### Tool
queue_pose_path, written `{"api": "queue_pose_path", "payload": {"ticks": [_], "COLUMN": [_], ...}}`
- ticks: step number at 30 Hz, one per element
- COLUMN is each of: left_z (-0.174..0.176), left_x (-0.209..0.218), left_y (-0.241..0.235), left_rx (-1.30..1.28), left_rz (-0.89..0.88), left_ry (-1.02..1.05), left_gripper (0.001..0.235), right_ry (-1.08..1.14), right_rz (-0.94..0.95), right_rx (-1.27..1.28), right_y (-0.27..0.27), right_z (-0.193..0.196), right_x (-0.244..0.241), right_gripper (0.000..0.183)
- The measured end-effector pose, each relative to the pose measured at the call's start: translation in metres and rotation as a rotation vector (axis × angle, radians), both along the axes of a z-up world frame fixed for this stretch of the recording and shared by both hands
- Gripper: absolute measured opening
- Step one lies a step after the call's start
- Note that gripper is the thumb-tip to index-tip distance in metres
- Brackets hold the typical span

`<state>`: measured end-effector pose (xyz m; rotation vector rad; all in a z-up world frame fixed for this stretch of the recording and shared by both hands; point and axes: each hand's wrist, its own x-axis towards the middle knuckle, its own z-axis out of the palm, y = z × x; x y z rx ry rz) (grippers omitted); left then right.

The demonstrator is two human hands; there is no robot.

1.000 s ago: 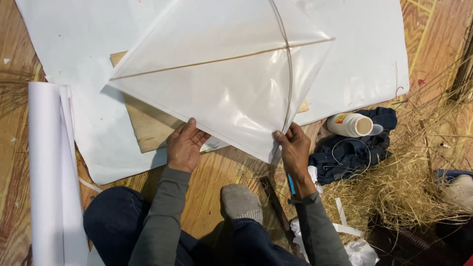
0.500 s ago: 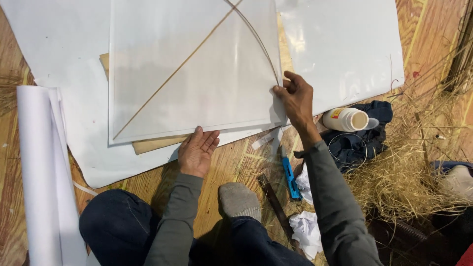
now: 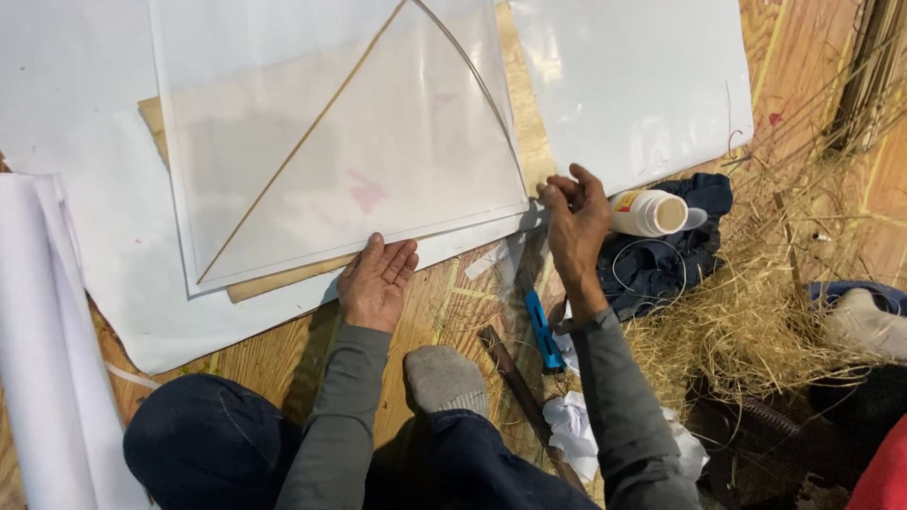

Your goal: The person is assembling a kite by applying adhesive to the edges of a white sheet and pressing it onto a wooden frame. They smooth the material along the frame edges and adjust the frame to ensure proper alignment.

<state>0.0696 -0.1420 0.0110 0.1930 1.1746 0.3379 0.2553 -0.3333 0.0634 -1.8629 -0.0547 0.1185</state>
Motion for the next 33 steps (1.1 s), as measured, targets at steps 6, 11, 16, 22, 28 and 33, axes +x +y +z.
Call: {"api": "queue_pose_path", "payload": {"ticks": [6,11,16,22,28,33], "left_z": [0.012,0.015,0.022,0.032,0.030,0.022], "left_x": [0.003,0.007,0.008,0.010,0.010,0.007], "left_y": [-0.002,-0.002,-0.002,-0.002,-0.002,-0.003], "left_rx": [0.003,0.007,0.009,0.005,0.000,-0.001], "left_rz": [0.005,-0.001,-0.006,-0.005,-0.014,-0.020], "left_ry": [-0.014,-0.029,-0.031,-0.026,-0.021,-0.031], "left_gripper": [0.018,0.019,0.018,0.016,0.016,0.017], "right_ry": [-0.302,-0.532,-0.727,-0.842,-0.926,-0.923], "right_rz": [0.212,0.332,0.423,0.457,0.497,0.522], "right_rx": [-0.197,-0.294,-0.270,-0.342,-0.353,-0.364], "right_y": [-0.015,-0.027,-0.027,-0.026,-0.029,-0.032], "right_z": [-0.008,-0.033,-0.041,-0.038,-0.033,-0.030], "right_x": [-0.018,-0.011,0.003,0.014,0.019,0.024], "right_gripper": [0.067,0.078,0.078,0.065,0.058,0.049]}}
